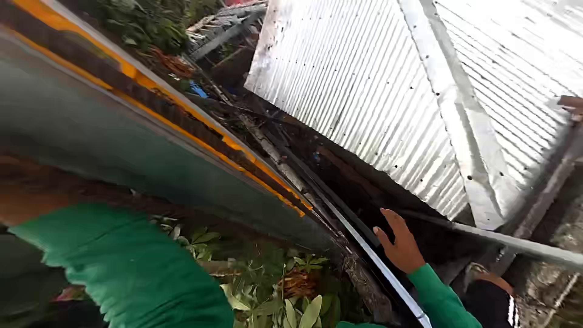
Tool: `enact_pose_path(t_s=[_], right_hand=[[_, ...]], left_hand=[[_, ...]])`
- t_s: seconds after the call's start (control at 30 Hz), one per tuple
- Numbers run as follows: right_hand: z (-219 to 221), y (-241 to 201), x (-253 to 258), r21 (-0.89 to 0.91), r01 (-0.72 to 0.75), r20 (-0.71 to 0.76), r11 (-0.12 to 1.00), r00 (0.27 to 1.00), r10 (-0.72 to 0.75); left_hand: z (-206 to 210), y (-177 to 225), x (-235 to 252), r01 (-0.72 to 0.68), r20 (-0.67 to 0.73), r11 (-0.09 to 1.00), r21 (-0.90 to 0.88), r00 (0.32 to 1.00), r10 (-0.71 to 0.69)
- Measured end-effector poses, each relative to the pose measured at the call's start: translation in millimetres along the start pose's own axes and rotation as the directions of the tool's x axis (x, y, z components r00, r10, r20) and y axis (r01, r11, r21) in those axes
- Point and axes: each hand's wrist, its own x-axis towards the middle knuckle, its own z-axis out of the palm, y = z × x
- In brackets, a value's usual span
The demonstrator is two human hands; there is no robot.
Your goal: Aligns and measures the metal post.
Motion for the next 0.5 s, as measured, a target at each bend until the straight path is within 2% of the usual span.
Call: enact_pose_path(t_s=[0.07,0.1,0.13,0.17,0.2,0.23,0.27,0.3,0.33,0.37,0.4,0.43,0.47,0.5], right_hand=[[13,-43,39,0.106,0.235,0.004,0.966,0.972,-0.236],[19,-65,53,0.154,0.31,0.0,0.938,0.949,-0.314],[24,-85,63,0.197,0.365,0.002,0.91,0.928,-0.372],[28,-103,71,0.235,0.401,0.015,0.886,0.909,-0.415],[31,-121,79,0.264,0.424,0.033,0.866,0.894,-0.448],[34,-136,86,0.288,0.441,0.048,0.85,0.88,-0.473],[37,-149,90,0.304,0.455,0.062,0.837,0.867,-0.494],[41,-161,94,0.318,0.465,0.077,0.826,0.856,-0.511],[46,-170,96,0.329,0.474,0.09,0.817,0.845,-0.527],[50,-178,99,0.337,0.484,0.097,0.808,0.836,-0.541],[54,-185,101,0.339,0.487,0.101,0.805,0.832,-0.546],[58,-190,102,0.338,0.483,0.109,0.808,0.833,-0.543],[62,-194,104,0.339,0.475,0.117,0.812,0.835,-0.538],[66,-198,104,0.337,0.472,0.125,0.815,0.835,-0.536]], left_hand=[[-9,10,36,-0.252,-0.188,0.95,-0.184,0.958,0.218],[-10,13,55,-0.334,-0.206,0.926,-0.177,0.932,0.297],[-14,13,67,-0.387,-0.162,0.912,-0.135,0.917,0.365],[-14,25,68,-0.339,-0.105,0.939,-0.058,0.937,0.332],[-6,57,60,-0.118,-0.115,0.993,-0.019,0.987,0.116],[7,99,55,0.21,-0.172,0.974,-0.087,0.96,-0.223],[8,87,47,0.046,-0.193,0.989,-0.14,0.978,-0.073],[8,82,41,-0.071,-0.207,0.967,-0.246,0.978,0.019],[7,96,35,-0.008,-0.184,0.958,-0.287,0.982,-0.047],[6,84,34,-0.178,-0.189,0.906,-0.383,0.976,0.111],[5,107,31,0.047,-0.155,0.94,-0.339,0.982,-0.105],[2,108,33,0.125,-0.117,0.927,-0.354,0.977,-0.177],[1,77,39,-0.075,-0.132,0.91,-0.409,0.991,0.023],[1,59,44,-0.195,-0.137,0.889,-0.414,0.979,0.151]])
